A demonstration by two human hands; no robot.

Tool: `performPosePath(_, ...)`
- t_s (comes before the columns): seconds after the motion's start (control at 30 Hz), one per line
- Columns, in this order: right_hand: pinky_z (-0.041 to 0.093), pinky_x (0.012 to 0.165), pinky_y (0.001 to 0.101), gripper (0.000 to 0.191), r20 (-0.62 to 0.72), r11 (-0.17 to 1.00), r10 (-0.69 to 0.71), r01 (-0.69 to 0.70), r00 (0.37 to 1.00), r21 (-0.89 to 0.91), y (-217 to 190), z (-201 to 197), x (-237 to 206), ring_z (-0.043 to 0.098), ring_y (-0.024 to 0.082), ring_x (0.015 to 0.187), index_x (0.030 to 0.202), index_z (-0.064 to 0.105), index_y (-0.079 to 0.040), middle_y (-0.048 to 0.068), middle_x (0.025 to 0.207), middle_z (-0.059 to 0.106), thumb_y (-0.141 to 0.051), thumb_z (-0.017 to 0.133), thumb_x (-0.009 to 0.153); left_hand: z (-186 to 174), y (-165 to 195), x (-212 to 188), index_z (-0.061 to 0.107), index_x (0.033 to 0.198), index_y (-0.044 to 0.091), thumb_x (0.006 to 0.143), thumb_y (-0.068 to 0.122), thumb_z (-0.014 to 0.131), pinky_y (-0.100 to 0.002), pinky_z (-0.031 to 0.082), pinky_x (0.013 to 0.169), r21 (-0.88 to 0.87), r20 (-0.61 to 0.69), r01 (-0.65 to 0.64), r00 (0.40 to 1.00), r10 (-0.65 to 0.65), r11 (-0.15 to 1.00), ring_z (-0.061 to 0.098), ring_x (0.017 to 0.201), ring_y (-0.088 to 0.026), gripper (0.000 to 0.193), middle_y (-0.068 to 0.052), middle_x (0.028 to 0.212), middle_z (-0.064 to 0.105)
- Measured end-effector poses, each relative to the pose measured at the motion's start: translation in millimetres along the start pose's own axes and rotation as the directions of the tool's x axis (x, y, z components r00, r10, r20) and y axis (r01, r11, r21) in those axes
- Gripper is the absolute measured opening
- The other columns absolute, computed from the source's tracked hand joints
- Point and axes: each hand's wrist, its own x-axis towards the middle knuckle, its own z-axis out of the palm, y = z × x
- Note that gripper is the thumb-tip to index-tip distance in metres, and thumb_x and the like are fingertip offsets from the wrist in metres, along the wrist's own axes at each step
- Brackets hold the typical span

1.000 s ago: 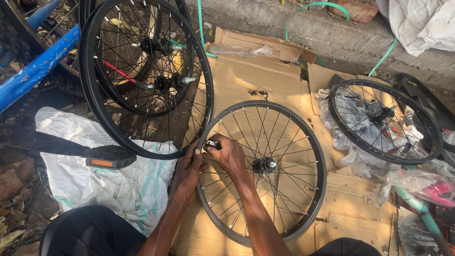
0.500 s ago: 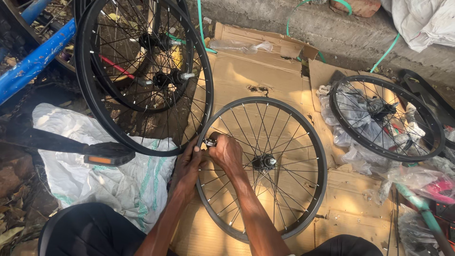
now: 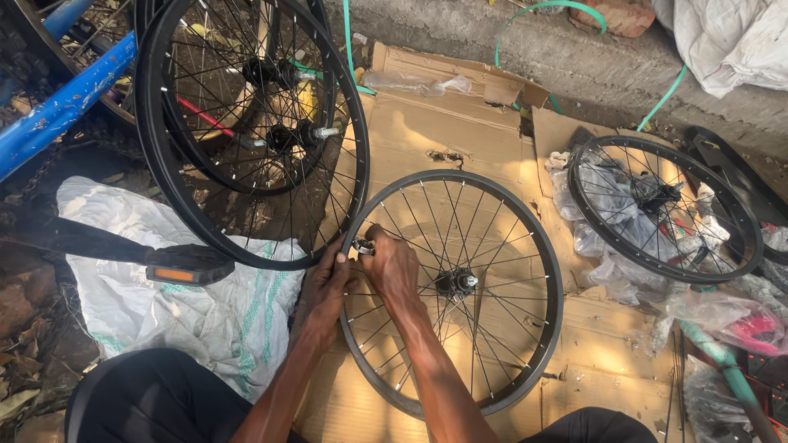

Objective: The person is working on a bicycle wheel, using a tool to tighten or adjust the spokes. They rotate the wheel and continue adjusting the spokes methodically.

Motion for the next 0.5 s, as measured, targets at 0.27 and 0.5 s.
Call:
performPosePath(0.27, 0.054, 0.073, 0.0440, 0.036, 0.174, 0.936, 0.020, -0.080, 0.984, 0.343, 0.2, -27.5, -9.7, 0.073, 0.029, 0.084, 0.107, 0.063, -0.005, 0.016, 0.091, 0.074, -0.028, 0.075, 0.082, -1.4, -1.7, 0.7, 0.059, 0.144, 0.023, 0.100, 0.042, 0.054, -0.030, 0.052, 0.082, -0.047, 0.024, -0.020, 0.999, 0.022, 0.999, 0.057, 0.088, -0.007, 0.049, 0.006, 0.101, 0.066)
performPosePath(0.5, 0.054, 0.073, 0.0476, 0.020, -0.090, 0.983, -0.128, 0.138, 0.988, 0.122, -7.4, -14.2, -24.0, 0.069, 0.035, 0.088, 0.098, 0.066, -0.006, 0.017, 0.104, 0.065, -0.022, 0.074, 0.088, -3.5, -12.8, 4.2, 0.059, 0.148, 0.022, 0.102, 0.041, 0.056, -0.029, 0.048, 0.076, -0.132, 0.043, -0.020, 0.999, 0.025, 0.991, 0.050, 0.081, -0.009, 0.050, 0.003, 0.093, 0.058)
